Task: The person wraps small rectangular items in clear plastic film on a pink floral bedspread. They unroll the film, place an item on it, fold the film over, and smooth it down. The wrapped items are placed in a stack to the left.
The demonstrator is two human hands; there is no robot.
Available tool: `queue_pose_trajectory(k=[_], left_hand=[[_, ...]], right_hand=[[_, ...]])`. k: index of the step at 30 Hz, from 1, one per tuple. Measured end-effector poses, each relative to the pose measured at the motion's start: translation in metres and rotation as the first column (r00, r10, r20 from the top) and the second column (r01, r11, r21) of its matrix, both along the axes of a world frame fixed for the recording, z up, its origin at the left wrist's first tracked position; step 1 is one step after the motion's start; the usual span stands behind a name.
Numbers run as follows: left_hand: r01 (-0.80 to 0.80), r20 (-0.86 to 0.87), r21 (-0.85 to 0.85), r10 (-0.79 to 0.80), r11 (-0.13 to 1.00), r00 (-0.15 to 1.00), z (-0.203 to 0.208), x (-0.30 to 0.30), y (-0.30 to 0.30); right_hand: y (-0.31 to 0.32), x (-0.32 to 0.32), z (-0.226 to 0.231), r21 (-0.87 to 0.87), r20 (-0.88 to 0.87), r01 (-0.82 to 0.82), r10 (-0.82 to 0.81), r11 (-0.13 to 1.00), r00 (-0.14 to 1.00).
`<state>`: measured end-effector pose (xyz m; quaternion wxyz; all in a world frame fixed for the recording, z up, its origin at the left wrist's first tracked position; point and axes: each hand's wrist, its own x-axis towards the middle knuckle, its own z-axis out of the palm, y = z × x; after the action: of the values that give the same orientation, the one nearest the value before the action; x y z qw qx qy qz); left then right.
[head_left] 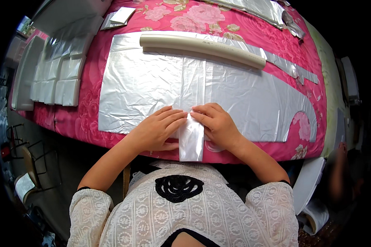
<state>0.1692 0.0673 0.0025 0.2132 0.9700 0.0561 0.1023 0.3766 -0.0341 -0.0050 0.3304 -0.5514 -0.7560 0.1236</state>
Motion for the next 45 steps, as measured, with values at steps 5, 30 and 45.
queue_pose_trajectory(k=[5, 30, 45], left_hand=[[-0.132, 0.052, -0.098, 0.137, 0.986, 0.989, -0.009, 0.008, -0.001], [-0.301, -0.076, 0.111, 0.310, 0.947, 0.948, -0.020, 0.039, -0.011], [-0.191, 0.084, -0.279, 0.222, 0.941, 0.971, -0.003, 0.031, -0.002]], right_hand=[[0.002, 0.011, 0.002, -0.101, -0.053, 0.056, -0.061, 0.993, 0.997], [0.035, 0.025, 0.003, 0.123, 0.359, 0.025, -0.068, 0.992, 0.931], [0.036, 0.034, 0.005, -0.015, 0.066, -0.098, 0.099, 0.995, 0.993]])
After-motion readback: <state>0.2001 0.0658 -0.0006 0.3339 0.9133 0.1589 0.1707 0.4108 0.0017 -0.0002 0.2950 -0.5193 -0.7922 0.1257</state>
